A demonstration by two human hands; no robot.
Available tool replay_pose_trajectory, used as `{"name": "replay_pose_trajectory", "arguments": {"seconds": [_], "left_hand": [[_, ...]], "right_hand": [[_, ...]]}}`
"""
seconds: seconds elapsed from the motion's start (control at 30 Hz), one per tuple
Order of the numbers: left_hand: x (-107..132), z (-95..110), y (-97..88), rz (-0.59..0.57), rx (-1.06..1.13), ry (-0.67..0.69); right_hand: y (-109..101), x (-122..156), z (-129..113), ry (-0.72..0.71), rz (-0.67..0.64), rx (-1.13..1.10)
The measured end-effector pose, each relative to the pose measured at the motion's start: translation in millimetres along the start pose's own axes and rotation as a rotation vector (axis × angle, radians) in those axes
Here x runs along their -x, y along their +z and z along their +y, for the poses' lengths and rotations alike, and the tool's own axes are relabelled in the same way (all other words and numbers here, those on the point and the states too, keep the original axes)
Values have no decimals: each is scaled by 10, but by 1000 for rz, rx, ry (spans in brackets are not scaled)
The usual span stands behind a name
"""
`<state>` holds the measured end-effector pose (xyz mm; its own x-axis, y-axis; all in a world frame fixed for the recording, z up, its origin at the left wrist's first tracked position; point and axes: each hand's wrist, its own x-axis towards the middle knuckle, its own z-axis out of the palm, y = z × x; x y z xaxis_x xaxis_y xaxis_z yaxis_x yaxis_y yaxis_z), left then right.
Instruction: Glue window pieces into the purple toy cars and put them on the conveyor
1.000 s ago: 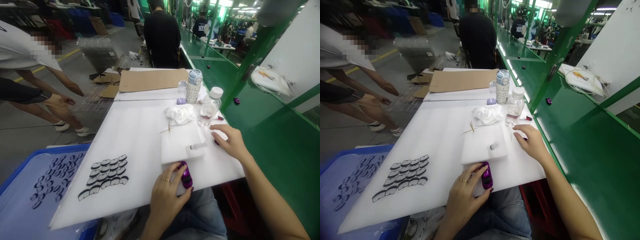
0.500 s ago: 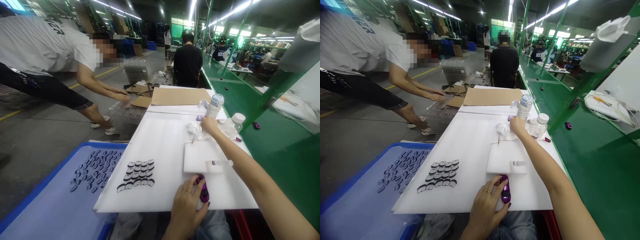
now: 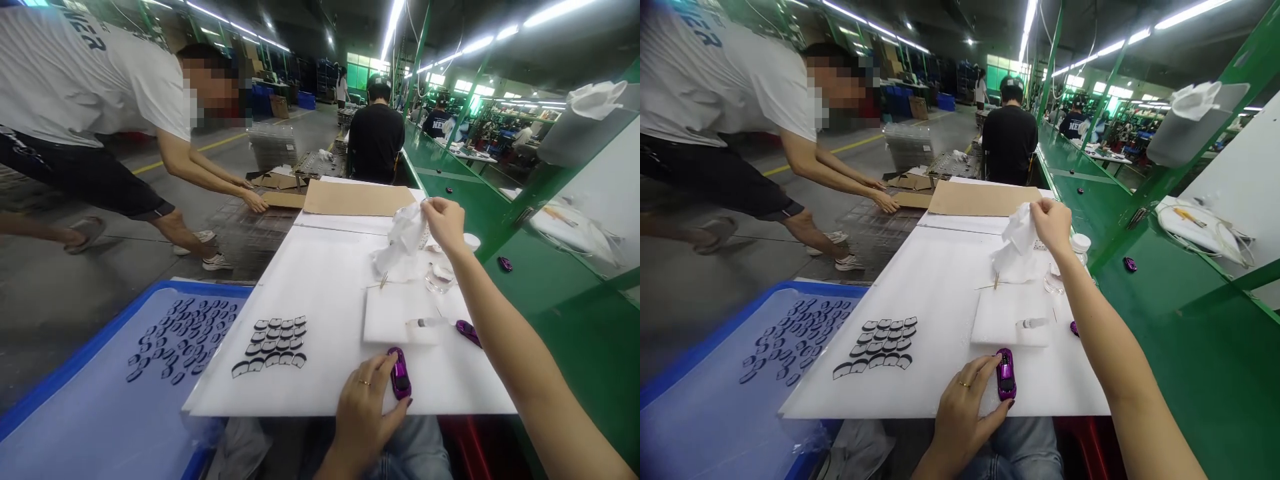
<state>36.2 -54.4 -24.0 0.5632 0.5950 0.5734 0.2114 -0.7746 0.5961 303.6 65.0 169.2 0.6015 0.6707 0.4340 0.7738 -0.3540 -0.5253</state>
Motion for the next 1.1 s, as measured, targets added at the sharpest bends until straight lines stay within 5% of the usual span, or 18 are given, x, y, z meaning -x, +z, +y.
{"name": "replay_pose_trajectory", "arguments": {"seconds": [0.4,0.67,0.8,0.9,0.97,1.03,1.1], "left_hand": [[-12,-2,-23,58,195,-13],[-10,-7,-60,85,350,-41],[-214,47,-259,114,436,-45],[-570,102,-543,195,392,-18],[-844,144,-733,264,419,-122],[-1069,195,-872,194,655,-191],[-1189,259,-930,-11,968,-215]], "right_hand": [[-18,-183,0,3,-36,-245],[-186,-211,33,105,-110,-606],[-324,44,-174,84,-276,-762],[-493,389,-432,-34,-483,-925],[-627,628,-578,-152,-625,-1054],[-751,851,-655,-240,-724,-1138],[-844,1075,-642,-273,-759,-1187]]}}
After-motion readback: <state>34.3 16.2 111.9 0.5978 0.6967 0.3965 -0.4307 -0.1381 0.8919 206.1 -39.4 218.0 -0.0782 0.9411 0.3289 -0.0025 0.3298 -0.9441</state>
